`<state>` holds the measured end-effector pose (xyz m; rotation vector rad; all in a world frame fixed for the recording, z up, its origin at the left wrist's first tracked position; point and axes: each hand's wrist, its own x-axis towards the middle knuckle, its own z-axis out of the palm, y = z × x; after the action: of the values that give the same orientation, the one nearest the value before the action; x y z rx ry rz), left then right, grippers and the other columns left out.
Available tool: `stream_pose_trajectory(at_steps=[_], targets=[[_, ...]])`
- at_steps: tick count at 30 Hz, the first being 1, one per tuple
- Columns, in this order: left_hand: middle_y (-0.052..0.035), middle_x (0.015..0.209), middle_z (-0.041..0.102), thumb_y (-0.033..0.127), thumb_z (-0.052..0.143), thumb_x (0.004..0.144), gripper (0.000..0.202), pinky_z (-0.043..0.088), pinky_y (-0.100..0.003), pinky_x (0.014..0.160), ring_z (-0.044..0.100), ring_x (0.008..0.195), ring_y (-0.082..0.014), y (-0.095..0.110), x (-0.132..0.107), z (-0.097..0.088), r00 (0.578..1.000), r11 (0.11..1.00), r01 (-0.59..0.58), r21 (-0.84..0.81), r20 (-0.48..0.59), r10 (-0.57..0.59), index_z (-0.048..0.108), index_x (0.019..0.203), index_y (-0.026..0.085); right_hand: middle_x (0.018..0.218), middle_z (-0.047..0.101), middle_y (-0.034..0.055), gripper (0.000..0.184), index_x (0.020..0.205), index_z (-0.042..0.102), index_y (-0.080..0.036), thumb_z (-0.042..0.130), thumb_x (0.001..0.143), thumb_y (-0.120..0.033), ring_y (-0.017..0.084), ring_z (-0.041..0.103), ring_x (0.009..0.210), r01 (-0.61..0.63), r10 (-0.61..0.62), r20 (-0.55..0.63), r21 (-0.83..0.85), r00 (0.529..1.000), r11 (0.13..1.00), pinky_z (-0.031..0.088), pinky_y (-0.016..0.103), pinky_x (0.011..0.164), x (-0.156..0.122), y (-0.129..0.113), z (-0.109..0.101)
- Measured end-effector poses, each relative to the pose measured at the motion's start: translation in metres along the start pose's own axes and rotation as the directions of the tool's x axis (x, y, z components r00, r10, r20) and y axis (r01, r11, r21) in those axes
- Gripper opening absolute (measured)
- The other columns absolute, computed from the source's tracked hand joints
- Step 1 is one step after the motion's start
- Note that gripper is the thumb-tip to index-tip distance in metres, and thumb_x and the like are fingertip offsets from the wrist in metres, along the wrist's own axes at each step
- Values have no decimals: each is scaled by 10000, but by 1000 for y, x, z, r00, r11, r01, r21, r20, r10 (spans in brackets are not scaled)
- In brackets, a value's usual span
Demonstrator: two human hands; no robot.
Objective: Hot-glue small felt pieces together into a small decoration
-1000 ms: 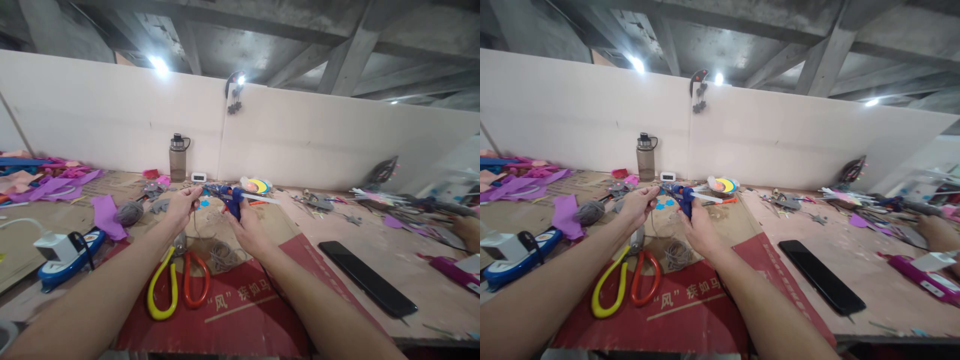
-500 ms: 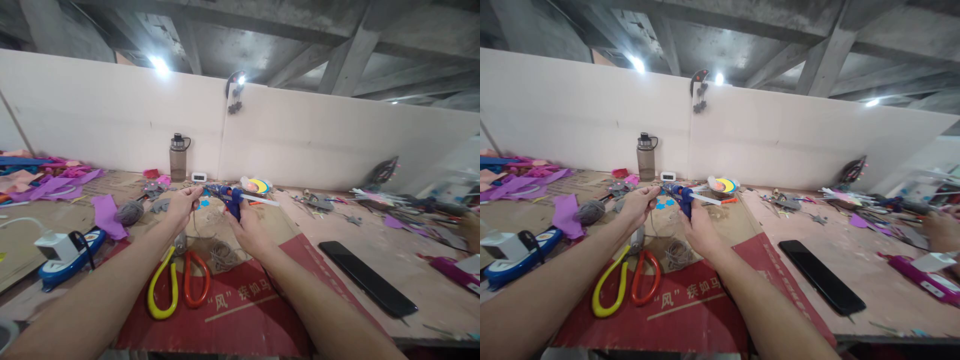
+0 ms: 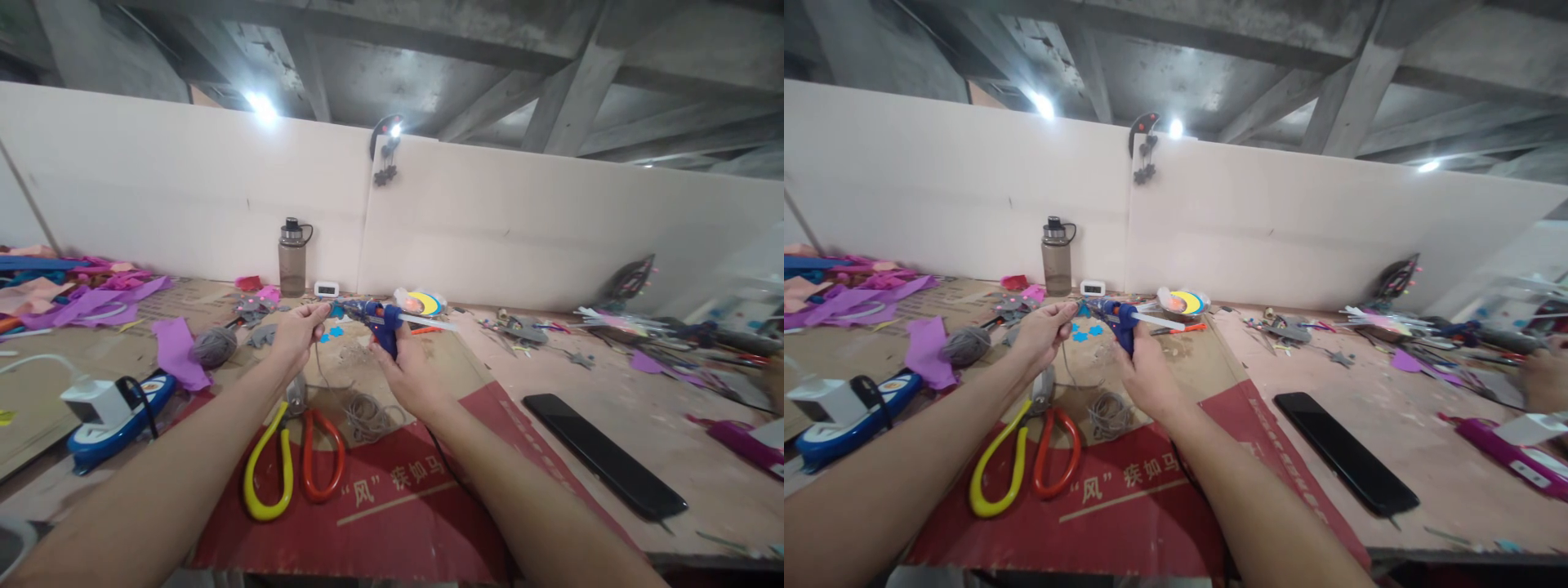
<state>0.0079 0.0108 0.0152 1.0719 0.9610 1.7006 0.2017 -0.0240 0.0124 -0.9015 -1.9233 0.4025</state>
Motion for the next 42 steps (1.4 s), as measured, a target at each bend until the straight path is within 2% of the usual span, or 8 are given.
stream_pose_trajectory(at_steps=[6, 11, 15, 22, 33, 42], targets=[[63, 432, 434, 391, 787, 516, 355, 170, -183, 382, 317, 372, -24, -1, 4, -6, 999, 1000, 16, -4, -50, -17, 627, 685, 124, 960, 591, 80, 361, 1187, 429, -186, 465, 837, -266, 202, 552, 802, -23, 24, -18, 61, 1000, 998, 447, 352, 757, 2, 4, -1], [58, 441, 445, 384, 775, 537, 323, 180, -175, 385, 324, 374, -22, -5, 4, -5, 1000, 1000, 14, 9, -13, -14, 622, 651, 123, 999, 592, 99, 372, 1206, 426, -169, 454, 846, -259, 221, 555, 889, 30, -30, -9, 0, 1000, 1000, 430, 370, 816, 1, 2, 1], [54, 451, 456, 363, 778, 540, 307, 193, -167, 389, 331, 375, -19, -3, 1, -1, 1000, 1000, 15, 7, 4, -15, 626, 650, 120, 1016, 592, 120, 342, 1174, 446, -164, 446, 845, -256, 239, 560, 892, 14, -14, 4, -51, 1000, 999, 432, 398, 817, 0, 2, 1], [51, 449, 453, 360, 774, 548, 302, 199, -163, 390, 329, 378, -19, -1, -1, 1, 1000, 1000, 19, 7, 18, -19, 617, 640, 119, 1025, 600, 120, 274, 1109, 473, -175, 439, 848, -251, 237, 566, 925, 37, -37, 10, -32, 999, 999, 445, 389, 814, -1, -1, 0], [54, 452, 441, 383, 763, 562, 317, 197, -170, 397, 326, 385, -26, -2, -2, 1, 999, 999, 14, 38, 29, -15, 603, 649, 123, 1056, 596, 141, 339, 1176, 453, -151, 418, 855, -251, 250, 558, 932, 22, -20, 24, -85, 1000, 996, 439, 399, 818, -2, -3, 0], [53, 426, 431, 406, 737, 599, 316, 178, -179, 404, 322, 383, -32, -3, -2, 1, 1000, 996, -7, 92, 25, 5, 597, 652, 128, 1111, 584, 132, 386, 1236, 421, -170, 413, 860, -256, 251, 548, 985, 55, -54, 15, -86, 998, 995, 435, 404, 848, -2, -1, 1]])
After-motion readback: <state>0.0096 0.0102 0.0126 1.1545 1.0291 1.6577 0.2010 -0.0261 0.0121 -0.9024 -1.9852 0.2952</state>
